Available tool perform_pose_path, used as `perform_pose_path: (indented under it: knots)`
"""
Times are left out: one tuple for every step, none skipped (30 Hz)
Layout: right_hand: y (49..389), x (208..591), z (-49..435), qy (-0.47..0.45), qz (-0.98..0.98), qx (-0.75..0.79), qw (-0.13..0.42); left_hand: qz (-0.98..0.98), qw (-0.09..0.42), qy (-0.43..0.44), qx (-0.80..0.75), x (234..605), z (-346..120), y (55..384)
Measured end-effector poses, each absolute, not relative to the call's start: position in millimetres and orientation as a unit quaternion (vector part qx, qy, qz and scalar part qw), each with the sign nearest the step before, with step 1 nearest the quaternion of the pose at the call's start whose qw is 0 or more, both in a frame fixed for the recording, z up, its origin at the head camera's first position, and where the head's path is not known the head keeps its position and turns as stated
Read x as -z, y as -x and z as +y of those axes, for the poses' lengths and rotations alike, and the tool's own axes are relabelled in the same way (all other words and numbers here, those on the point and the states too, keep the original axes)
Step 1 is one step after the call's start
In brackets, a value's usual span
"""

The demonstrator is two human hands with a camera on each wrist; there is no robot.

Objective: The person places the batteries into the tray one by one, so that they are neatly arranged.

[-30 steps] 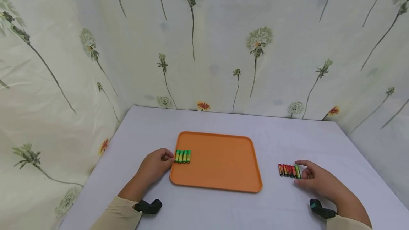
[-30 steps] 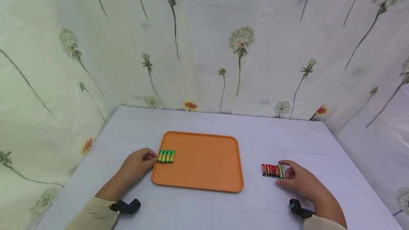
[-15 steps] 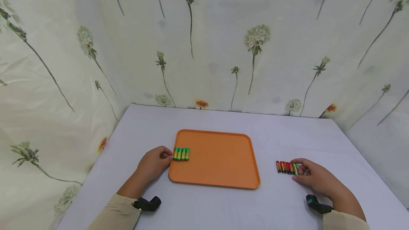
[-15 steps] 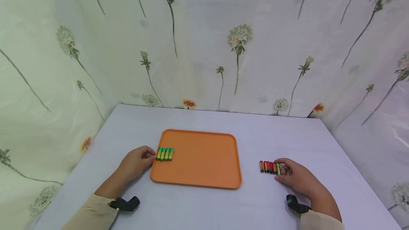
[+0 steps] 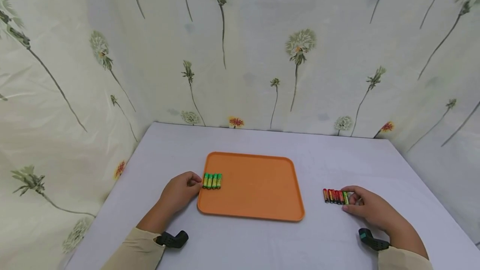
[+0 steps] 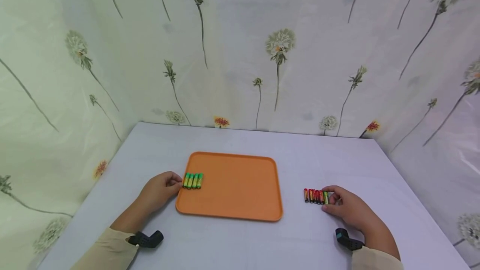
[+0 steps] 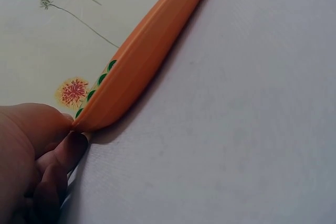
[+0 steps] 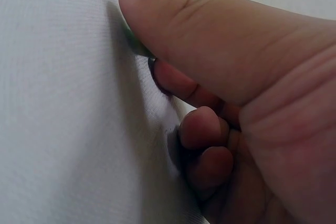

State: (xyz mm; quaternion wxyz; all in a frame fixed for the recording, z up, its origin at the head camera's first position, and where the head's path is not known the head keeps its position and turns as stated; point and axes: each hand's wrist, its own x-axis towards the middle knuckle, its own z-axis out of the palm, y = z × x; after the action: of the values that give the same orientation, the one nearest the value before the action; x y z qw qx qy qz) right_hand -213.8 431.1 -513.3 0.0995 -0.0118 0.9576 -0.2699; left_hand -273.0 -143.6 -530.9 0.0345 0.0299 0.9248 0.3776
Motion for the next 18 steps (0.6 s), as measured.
perform_pose_path:
  knots:
    - [214.1,513.3,431.3,0.012,0.957,0.272,0.099,0.925,0.035,-0.029,-0.378,530.8,-143.6,273.3]
    - [214.4,513.2,431.3,0.012,0.957,0.273,0.099,0.924,0.035,-0.029,-0.379,530.5,-143.6,273.7]
    - [214.8,513.3,431.6,0.012,0.956,0.274,0.099,0.924,0.035,-0.029,-0.38,529.9,-143.6,273.8]
    - [215.3,513.3,431.8,0.011,0.956,0.275,0.099,0.924,0.034,-0.03,-0.379,529.4,-143.6,273.9]
    - [215.7,513.2,432.0,0.01,0.956,0.276,0.099,0.924,0.033,-0.031,-0.379,529.0,-143.7,274.0]
    - [216.2,513.1,432.1,0.008,0.956,0.276,0.1,0.924,0.032,-0.031,-0.38,528.9,-143.7,274.3]
    - [216.6,513.1,432.2,0.007,0.956,0.276,0.1,0.924,0.031,-0.031,-0.38,528.8,-143.7,274.5]
    - [217.0,513.0,432.3,0.005,0.956,0.277,0.1,0.924,0.031,-0.032,-0.38,528.4,-143.6,274.3]
    - [217.2,512.9,432.3,0.003,0.956,0.277,0.1,0.924,0.031,-0.031,-0.38,528.4,-143.5,274.1]
    - [217.4,512.8,432.2,-0.002,0.954,0.28,0.102,0.924,0.032,-0.029,-0.38,528.6,-143.5,273.9]
    - [217.5,512.7,432.2,-0.004,0.954,0.282,0.103,0.924,0.033,-0.028,-0.379,529.0,-143.3,273.6]
    - [217.4,512.6,432.2,-0.007,0.953,0.284,0.104,0.924,0.034,-0.026,-0.379,529.2,-143.2,273.2]
    - [217.4,512.6,432.3,-0.009,0.953,0.285,0.105,0.925,0.035,-0.024,-0.379,529.4,-143.0,272.7]
    - [217.2,512.3,432.1,-0.015,0.952,0.288,0.106,0.925,0.036,-0.023,-0.379,529.7,-142.7,272.3]
    - [217.0,511.8,432.0,-0.018,0.951,0.29,0.108,0.924,0.036,-0.021,-0.379,530.0,-142.4,272.0]
    - [216.8,511.2,431.8,-0.022,0.949,0.293,0.11,0.924,0.035,-0.021,-0.38,530.2,-142.1,271.7]
    - [216.6,510.7,431.9,-0.021,0.949,0.294,0.11,0.924,0.033,-0.021,-0.38,530.3,-141.9,271.4]
    - [216.5,510.0,431.7,-0.024,0.948,0.296,0.111,0.923,0.032,-0.021,-0.382,530.4,-141.5,271.4]
